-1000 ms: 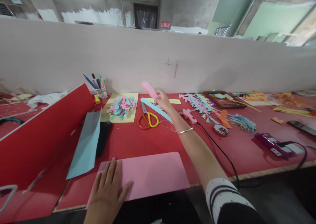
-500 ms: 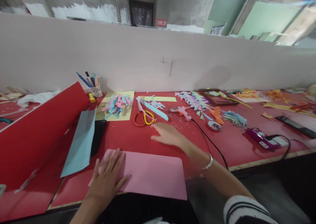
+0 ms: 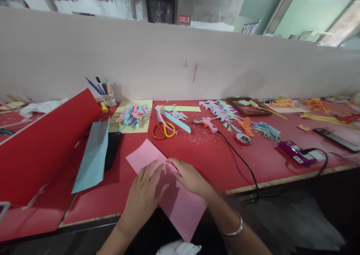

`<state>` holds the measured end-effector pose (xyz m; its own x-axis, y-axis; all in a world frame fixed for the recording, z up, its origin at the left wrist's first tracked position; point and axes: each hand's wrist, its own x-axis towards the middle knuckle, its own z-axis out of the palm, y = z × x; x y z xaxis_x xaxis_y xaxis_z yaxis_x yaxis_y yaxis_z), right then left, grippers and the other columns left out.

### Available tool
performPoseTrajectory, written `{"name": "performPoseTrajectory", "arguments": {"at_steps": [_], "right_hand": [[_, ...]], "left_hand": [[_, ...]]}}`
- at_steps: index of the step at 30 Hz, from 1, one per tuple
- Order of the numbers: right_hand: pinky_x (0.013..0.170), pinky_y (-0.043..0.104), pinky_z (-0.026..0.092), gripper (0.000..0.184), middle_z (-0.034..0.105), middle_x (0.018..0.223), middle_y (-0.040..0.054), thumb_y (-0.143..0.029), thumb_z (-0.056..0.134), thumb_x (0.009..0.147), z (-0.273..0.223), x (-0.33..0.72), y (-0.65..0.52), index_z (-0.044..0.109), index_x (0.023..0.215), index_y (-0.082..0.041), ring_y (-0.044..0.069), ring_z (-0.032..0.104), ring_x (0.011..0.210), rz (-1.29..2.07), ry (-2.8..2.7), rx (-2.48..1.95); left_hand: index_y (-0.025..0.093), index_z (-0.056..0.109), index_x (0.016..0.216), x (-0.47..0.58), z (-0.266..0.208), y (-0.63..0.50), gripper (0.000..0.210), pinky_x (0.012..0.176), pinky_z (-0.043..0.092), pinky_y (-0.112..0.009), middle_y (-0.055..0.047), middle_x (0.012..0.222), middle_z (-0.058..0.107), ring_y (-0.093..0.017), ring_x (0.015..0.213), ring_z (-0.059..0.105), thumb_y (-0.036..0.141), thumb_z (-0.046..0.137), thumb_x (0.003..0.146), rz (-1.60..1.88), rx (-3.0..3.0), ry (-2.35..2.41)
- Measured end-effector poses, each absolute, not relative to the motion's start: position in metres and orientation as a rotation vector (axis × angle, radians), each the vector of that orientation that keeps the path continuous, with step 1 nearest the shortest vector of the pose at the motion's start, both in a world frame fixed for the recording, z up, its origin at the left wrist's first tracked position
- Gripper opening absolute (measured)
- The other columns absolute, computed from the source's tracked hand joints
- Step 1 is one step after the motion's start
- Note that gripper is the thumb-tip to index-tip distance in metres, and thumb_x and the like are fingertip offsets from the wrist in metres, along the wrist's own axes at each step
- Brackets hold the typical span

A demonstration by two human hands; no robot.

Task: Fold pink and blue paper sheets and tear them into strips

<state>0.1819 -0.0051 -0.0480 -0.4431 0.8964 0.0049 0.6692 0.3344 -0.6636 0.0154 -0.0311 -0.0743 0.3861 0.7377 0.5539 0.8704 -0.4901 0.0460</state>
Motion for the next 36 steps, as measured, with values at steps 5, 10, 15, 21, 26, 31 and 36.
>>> {"name": "performPoseTrajectory", "arguments": {"at_steps": [5, 10, 15, 21, 26, 31, 36], "right_hand": [[0.075, 0.026, 0.044, 0.025, 0.058, 0.088, 0.0052, -0.01, 0.037, 0.078, -0.046, 0.169, -0.012, 0.055, 0.094, -0.017, 0.013, 0.055, 0.083, 0.717, -1.821, -1.14], [0.085, 0.03, 0.042, 0.025, 0.057, 0.1, 0.0071, -0.018, 0.038, 0.081, -0.053, 0.156, -0.024, 0.05, 0.102, -0.019, 0.015, 0.052, 0.098, 0.494, -1.47, -1.172], [0.094, 0.034, 0.037, 0.04, 0.047, 0.122, 0.0097, -0.023, 0.039, 0.081, -0.067, 0.165, -0.032, 0.041, 0.12, -0.018, 0.017, 0.041, 0.116, 0.604, -1.588, -1.3], [0.079, 0.037, 0.044, 0.037, 0.058, 0.096, 0.0108, -0.016, 0.048, 0.074, -0.059, 0.19, -0.038, 0.052, 0.11, -0.013, 0.022, 0.052, 0.092, 0.524, -2.091, -1.623], [0.081, 0.041, 0.038, 0.035, 0.052, 0.108, 0.0129, -0.025, 0.053, 0.076, -0.046, 0.197, -0.035, 0.054, 0.11, -0.02, 0.026, 0.046, 0.099, 0.159, -2.458, -1.57], [0.078, 0.032, 0.035, 0.019, 0.059, 0.1, 0.0069, -0.021, 0.044, 0.084, -0.044, 0.198, -0.011, 0.062, 0.09, -0.02, 0.018, 0.052, 0.092, 0.367, -2.749, -1.272], [0.067, 0.026, 0.034, 0.019, 0.065, 0.081, 0.0032, -0.024, 0.045, 0.085, -0.033, 0.203, 0.02, 0.062, 0.078, -0.017, 0.014, 0.057, 0.075, 0.434, -2.866, -1.178]], "left_hand": [[0.014, 0.034, 0.124, 0.032, -0.061, -0.05, 0.052, 0.081, 0.045, -0.034, -0.014, 0.114, 0.05, -0.023, 0.104, 0.048, 0.044, 0.038, 0.081, -0.965, -2.34, -1.44], [0.008, 0.027, 0.129, 0.037, -0.055, -0.054, 0.061, 0.086, 0.041, -0.037, -0.018, 0.118, 0.048, -0.026, 0.11, 0.044, 0.038, 0.043, 0.078, -0.945, -2.38, -1.281], [0.007, 0.034, 0.126, 0.028, -0.064, -0.043, 0.049, 0.088, 0.042, -0.034, -0.015, 0.121, 0.05, -0.023, 0.115, 0.043, 0.014, 0.033, 0.077, -0.712, -2.396, -1.291], [0.013, 0.055, 0.109, 0.01, -0.072, -0.033, 0.049, 0.079, 0.049, -0.028, -0.008, 0.111, 0.06, -0.018, 0.1, 0.056, -0.002, 0.028, 0.071, -0.321, -2.52, -1.273], [0.016, 0.054, 0.111, 0.0, -0.067, -0.03, 0.054, 0.081, 0.049, -0.028, -0.006, 0.111, 0.061, -0.016, 0.099, 0.057, -0.005, 0.027, 0.068, -0.221, -2.733, -1.242], [0.02, 0.059, 0.102, -0.012, -0.056, -0.02, 0.037, 0.077, 0.049, -0.025, -0.004, 0.101, 0.065, -0.014, 0.091, 0.061, 0.009, 0.031, 0.081, -0.303, -2.969, -1.362], [0.019, 0.063, 0.083, -0.026, -0.059, 0.005, 0.029, 0.067, 0.048, -0.023, -0.004, 0.083, 0.068, -0.015, 0.076, 0.063, 0.028, 0.035, 0.084, -0.518, -3.053, -1.669]]}}
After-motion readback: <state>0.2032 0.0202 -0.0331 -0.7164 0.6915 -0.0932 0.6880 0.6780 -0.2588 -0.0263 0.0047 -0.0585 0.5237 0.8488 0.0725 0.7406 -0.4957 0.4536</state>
